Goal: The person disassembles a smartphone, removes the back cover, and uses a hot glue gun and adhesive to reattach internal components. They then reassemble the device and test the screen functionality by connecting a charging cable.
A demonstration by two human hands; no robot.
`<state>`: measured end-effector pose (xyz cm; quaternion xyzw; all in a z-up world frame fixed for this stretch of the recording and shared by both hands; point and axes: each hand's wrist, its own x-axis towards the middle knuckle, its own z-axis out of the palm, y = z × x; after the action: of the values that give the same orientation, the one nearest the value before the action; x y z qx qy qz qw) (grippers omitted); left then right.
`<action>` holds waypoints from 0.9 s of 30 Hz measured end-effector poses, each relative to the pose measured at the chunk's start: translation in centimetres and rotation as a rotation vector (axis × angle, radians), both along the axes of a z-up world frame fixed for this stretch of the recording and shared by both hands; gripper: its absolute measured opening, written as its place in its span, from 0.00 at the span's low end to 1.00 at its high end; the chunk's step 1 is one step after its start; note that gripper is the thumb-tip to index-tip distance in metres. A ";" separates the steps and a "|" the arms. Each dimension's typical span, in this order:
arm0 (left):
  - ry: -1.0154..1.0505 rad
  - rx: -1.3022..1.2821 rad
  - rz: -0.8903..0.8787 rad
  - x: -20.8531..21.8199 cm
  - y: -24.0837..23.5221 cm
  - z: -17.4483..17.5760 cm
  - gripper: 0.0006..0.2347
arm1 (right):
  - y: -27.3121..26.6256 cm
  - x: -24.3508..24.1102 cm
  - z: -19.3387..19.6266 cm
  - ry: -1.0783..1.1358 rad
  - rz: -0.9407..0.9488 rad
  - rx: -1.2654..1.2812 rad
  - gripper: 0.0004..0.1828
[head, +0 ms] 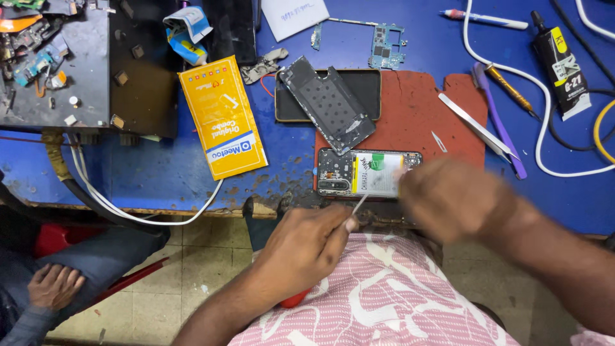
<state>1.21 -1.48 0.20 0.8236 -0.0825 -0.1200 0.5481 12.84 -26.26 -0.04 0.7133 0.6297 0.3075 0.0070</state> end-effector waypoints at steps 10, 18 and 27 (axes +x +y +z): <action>0.156 -0.322 0.155 0.5 0.0 -2.2 0.09 | -3.2 1.7 -2.3 0.318 -0.546 0.017 0.08; 0.156 -1.073 0.199 0.6 -1.6 -3.1 0.10 | -0.4 -4.2 -1.0 1.483 -0.455 0.418 0.28; -0.090 -1.232 0.245 0.8 -1.2 -2.6 0.09 | 2.9 -7.3 -3.3 1.913 -0.081 0.343 0.27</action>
<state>2.05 -2.67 -2.41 0.3643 -0.0647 0.0480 0.9278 5.50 -23.33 -3.29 0.6743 0.2911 -0.3148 -0.6012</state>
